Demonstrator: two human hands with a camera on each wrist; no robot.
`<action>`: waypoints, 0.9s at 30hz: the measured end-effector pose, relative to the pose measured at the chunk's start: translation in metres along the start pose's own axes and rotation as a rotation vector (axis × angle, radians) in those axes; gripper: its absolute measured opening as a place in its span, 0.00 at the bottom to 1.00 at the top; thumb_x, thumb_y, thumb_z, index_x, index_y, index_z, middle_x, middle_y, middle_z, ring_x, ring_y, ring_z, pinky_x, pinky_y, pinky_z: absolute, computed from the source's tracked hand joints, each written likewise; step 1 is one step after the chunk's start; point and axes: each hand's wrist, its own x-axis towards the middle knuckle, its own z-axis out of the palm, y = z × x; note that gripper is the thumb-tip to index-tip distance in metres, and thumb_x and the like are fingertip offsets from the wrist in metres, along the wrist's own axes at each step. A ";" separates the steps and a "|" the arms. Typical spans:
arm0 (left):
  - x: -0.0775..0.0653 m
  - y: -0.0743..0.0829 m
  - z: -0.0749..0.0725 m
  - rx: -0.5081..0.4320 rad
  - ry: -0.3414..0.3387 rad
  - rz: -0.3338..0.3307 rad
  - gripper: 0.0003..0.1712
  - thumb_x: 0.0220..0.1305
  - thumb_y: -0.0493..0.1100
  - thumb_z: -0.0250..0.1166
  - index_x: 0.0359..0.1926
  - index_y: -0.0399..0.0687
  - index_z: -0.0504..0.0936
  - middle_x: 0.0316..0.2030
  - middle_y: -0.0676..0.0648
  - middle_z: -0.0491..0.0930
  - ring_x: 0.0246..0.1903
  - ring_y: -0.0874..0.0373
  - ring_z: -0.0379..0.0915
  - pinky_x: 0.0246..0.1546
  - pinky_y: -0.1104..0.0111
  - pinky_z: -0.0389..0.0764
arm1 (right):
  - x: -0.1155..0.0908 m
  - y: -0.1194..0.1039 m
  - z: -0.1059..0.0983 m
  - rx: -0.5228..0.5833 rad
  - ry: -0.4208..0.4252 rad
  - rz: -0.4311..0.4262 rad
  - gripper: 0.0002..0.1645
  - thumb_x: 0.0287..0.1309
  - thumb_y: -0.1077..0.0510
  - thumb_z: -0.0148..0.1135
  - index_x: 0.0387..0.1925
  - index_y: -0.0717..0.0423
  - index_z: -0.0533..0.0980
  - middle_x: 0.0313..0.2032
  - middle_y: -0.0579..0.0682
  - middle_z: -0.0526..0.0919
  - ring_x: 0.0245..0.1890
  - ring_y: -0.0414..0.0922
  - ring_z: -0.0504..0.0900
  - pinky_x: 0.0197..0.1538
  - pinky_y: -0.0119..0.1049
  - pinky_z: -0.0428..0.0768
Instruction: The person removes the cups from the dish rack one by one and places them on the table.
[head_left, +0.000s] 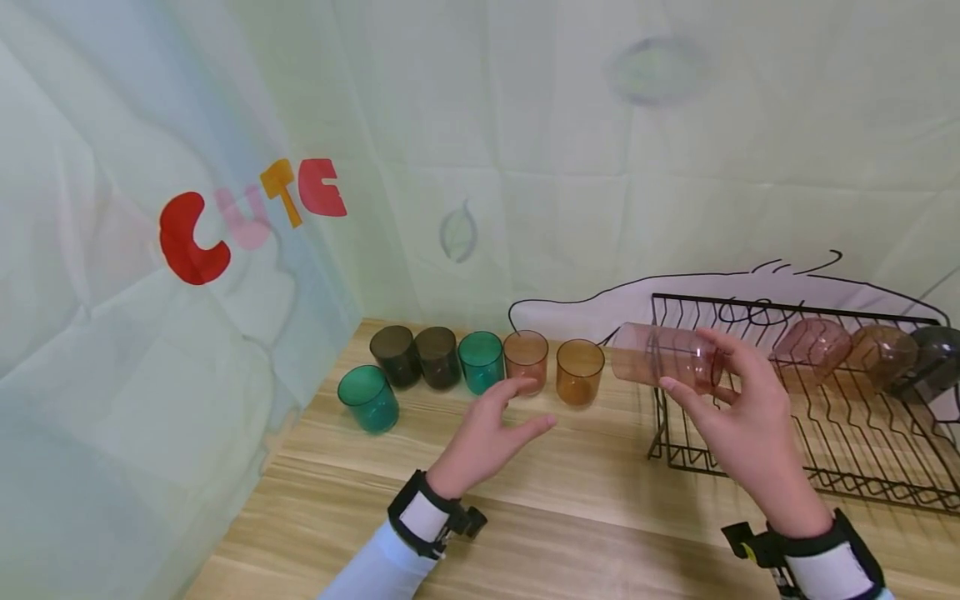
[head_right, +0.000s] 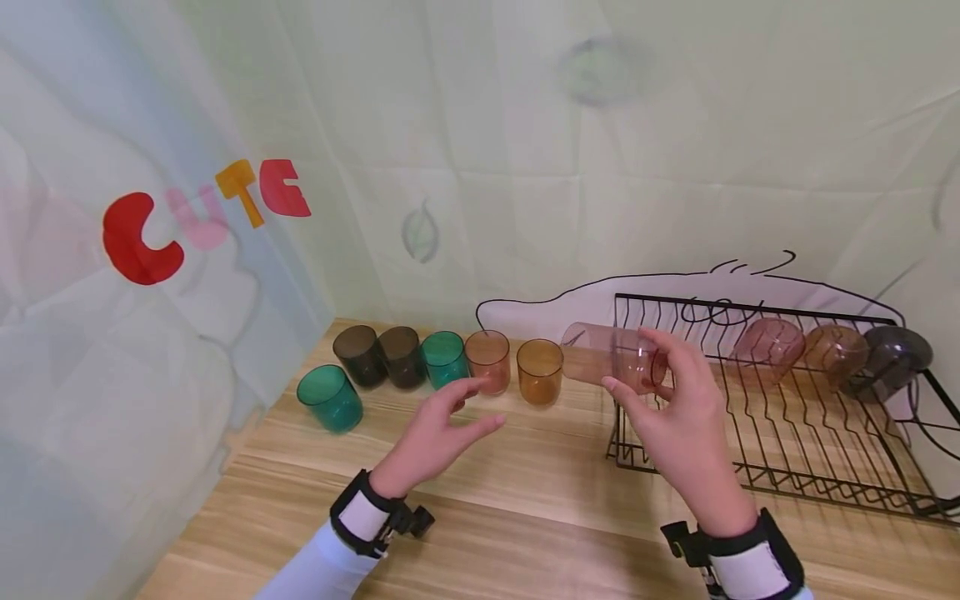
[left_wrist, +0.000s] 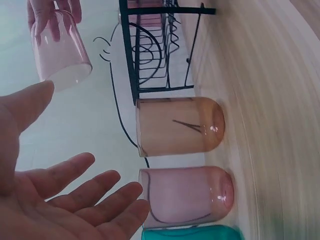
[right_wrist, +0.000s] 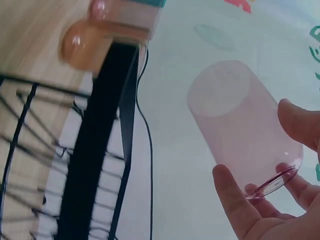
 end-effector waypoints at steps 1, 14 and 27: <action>0.001 0.001 0.000 -0.022 -0.008 0.003 0.36 0.55 0.67 0.61 0.61 0.58 0.69 0.59 0.54 0.72 0.61 0.60 0.66 0.60 0.57 0.70 | -0.001 -0.002 0.003 0.015 0.005 0.003 0.43 0.44 0.57 0.74 0.63 0.47 0.66 0.53 0.48 0.72 0.46 0.35 0.73 0.40 0.19 0.78; 0.009 0.012 0.006 -0.184 -0.089 -0.074 0.34 0.59 0.69 0.55 0.60 0.56 0.73 0.57 0.54 0.75 0.55 0.59 0.73 0.57 0.61 0.75 | -0.014 -0.029 0.030 0.197 0.043 0.043 0.40 0.35 0.62 0.78 0.55 0.56 0.70 0.49 0.46 0.74 0.44 0.38 0.77 0.40 0.23 0.81; 0.019 0.022 0.008 -0.521 -0.205 -0.127 0.31 0.64 0.66 0.50 0.54 0.51 0.77 0.52 0.50 0.79 0.54 0.56 0.75 0.56 0.57 0.75 | -0.025 -0.057 0.041 0.269 0.021 0.040 0.40 0.33 0.68 0.77 0.51 0.67 0.67 0.53 0.53 0.73 0.47 0.38 0.76 0.41 0.27 0.82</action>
